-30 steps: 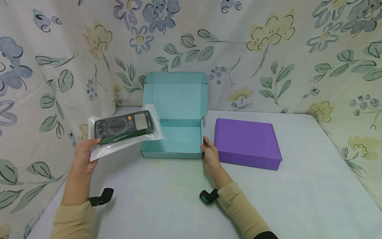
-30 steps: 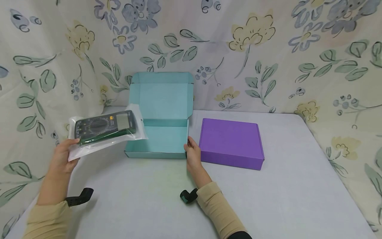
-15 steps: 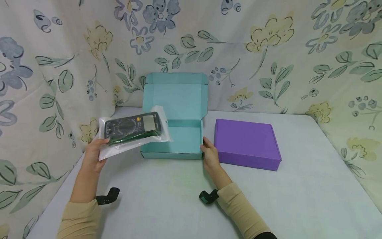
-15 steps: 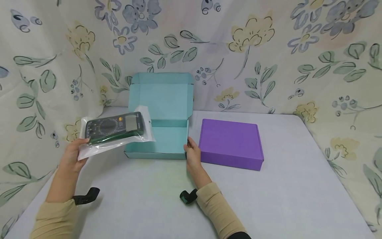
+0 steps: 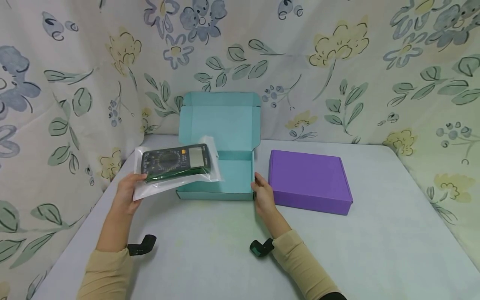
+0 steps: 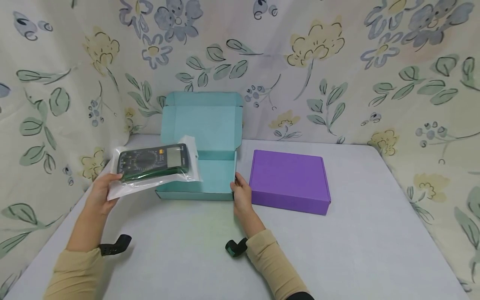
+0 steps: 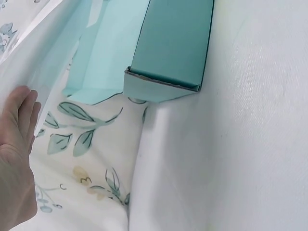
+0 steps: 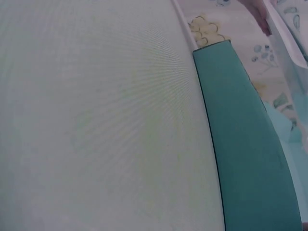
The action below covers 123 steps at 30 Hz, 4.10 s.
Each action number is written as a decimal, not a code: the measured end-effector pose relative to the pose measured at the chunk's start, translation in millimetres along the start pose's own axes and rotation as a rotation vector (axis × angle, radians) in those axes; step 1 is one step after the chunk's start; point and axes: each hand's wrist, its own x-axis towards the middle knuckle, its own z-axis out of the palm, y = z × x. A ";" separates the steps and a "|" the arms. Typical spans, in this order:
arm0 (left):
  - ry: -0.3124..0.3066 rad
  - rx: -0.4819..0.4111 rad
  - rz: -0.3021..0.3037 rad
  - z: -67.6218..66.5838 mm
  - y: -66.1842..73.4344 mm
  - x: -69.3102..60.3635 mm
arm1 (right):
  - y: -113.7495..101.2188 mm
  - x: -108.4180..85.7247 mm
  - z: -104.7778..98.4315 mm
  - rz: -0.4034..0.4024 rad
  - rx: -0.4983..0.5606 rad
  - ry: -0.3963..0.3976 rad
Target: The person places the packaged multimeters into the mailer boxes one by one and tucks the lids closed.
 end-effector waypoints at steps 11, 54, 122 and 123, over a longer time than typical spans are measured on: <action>-0.015 0.127 -0.033 8.8 -9.7 6.0 | 0.1 0.3 0.8 -0.009 -0.007 0.005; -0.029 0.309 -0.204 52.3 -42.4 33.5 | 0.9 1.2 -0.7 -0.018 -0.005 -0.016; -0.042 0.436 -0.354 74.7 -57.9 62.9 | 1.1 2.1 -0.4 -0.025 0.037 -0.007; -0.041 0.439 -0.354 74.6 -57.6 63.0 | 1.0 2.1 -0.3 -0.025 0.033 -0.006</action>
